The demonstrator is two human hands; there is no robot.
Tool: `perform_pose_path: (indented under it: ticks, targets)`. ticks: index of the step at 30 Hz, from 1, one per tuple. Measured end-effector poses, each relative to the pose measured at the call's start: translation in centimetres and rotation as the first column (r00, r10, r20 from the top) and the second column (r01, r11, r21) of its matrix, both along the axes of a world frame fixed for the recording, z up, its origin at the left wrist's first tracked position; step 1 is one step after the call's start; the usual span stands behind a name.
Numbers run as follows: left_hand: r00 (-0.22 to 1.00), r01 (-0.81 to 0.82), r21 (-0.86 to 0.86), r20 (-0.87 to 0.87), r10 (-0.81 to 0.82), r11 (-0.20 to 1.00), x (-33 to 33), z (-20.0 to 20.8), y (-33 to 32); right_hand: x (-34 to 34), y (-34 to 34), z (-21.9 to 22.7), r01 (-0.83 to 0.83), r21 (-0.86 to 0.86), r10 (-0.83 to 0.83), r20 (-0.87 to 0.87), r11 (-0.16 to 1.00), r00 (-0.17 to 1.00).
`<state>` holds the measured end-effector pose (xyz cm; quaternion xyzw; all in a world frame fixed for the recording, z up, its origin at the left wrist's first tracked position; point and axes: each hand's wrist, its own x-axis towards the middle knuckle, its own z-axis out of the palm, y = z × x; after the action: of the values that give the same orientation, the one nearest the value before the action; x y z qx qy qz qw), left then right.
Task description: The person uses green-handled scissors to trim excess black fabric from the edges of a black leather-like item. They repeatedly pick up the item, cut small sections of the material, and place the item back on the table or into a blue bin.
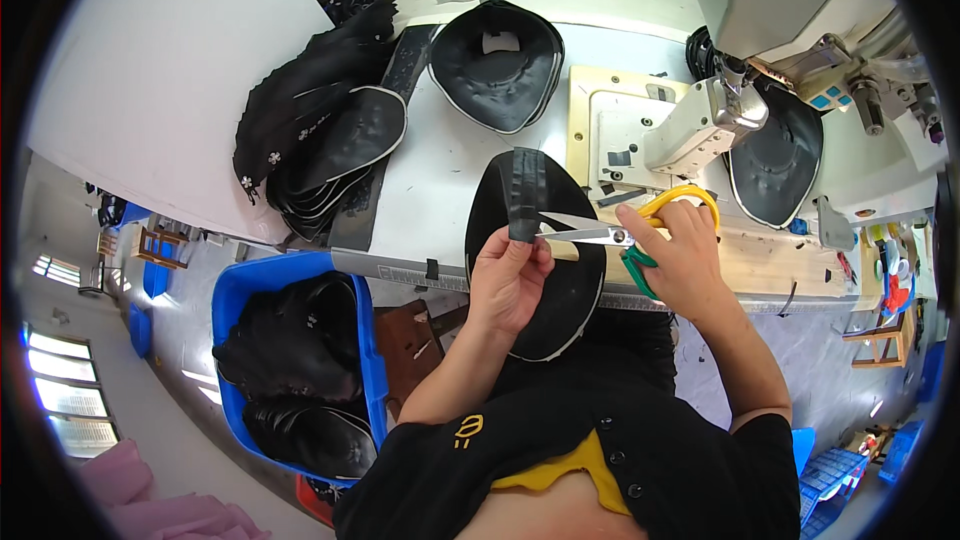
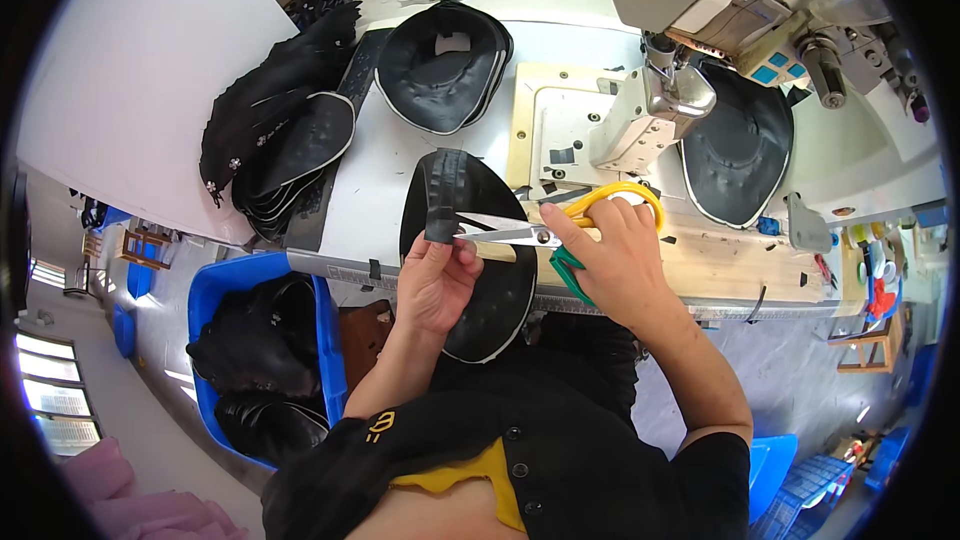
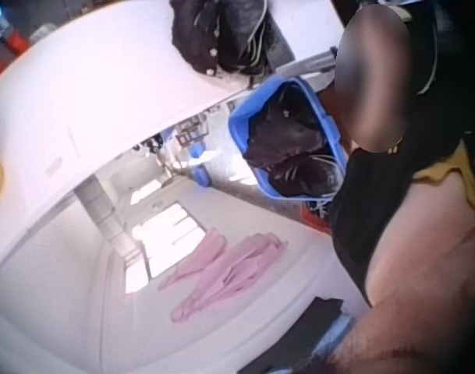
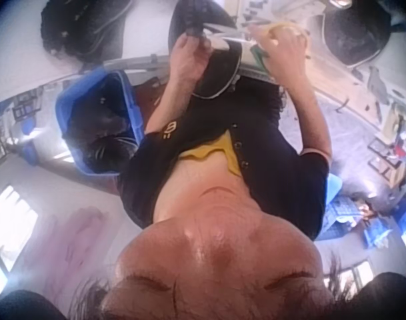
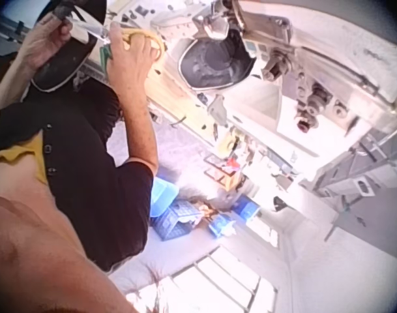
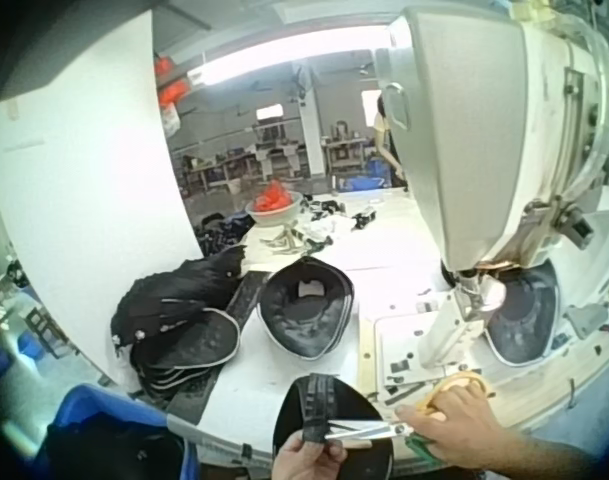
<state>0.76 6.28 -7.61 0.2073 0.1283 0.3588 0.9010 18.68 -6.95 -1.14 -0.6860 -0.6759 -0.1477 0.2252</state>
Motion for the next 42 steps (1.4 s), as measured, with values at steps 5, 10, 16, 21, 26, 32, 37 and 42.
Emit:
perform_pose_path:
  ticks: [5, 10, 16, 21, 26, 32, 37, 42]
  targets:
    - [1.000, -0.003, -0.016, 0.000, 0.003, 1.000, 0.1, 0.0, -0.1, 0.4, 0.1, -0.1, -0.005, -0.009, 0.005, -0.016, 1.000, 1.000]
    - [1.000, 0.011, -0.027, 0.004, -0.011, 1.000, 0.2, 0.2, 0.1, 0.9, -0.4, -0.7, 0.025, -0.006, -0.025, -0.005, 1.000, 1.000]
    - [0.999, 0.028, -0.026, -0.018, -0.029, 0.999, 0.4, 0.4, -0.1, 0.2, 0.3, -1.1, 0.024, 0.030, -0.023, -0.023, 0.999, 0.999]
    - [0.995, -0.013, 0.063, -0.101, 0.020, 0.998, 0.1, 0.0, 0.2, 0.1, 0.2, -1.1, 0.013, 0.002, -0.013, -0.082, 1.000, 0.997]
    - [0.996, 0.002, 0.043, -0.092, 0.002, 0.999, 0.3, 0.1, 0.0, 0.5, -0.5, -1.3, 0.037, -0.015, -0.038, -0.080, 0.999, 0.996]
    - [0.997, 0.024, 0.067, -0.081, -0.018, 0.997, 0.6, -0.1, -0.2, 0.2, -0.1, -1.3, 0.016, 0.018, -0.015, -0.078, 1.000, 0.997]
    - [0.989, -0.015, 0.177, -0.144, 0.041, 0.984, 0.5, 0.1, -0.7, 0.2, 0.6, -0.8, 0.001, 0.033, 0.002, -0.086, 0.999, 0.996]
    - [0.963, -0.004, 0.322, -0.253, 0.090, 0.947, 0.1, 0.3, 0.0, 0.4, 1.9, -0.4, -0.056, 0.035, 0.057, -0.044, 0.998, 0.997]
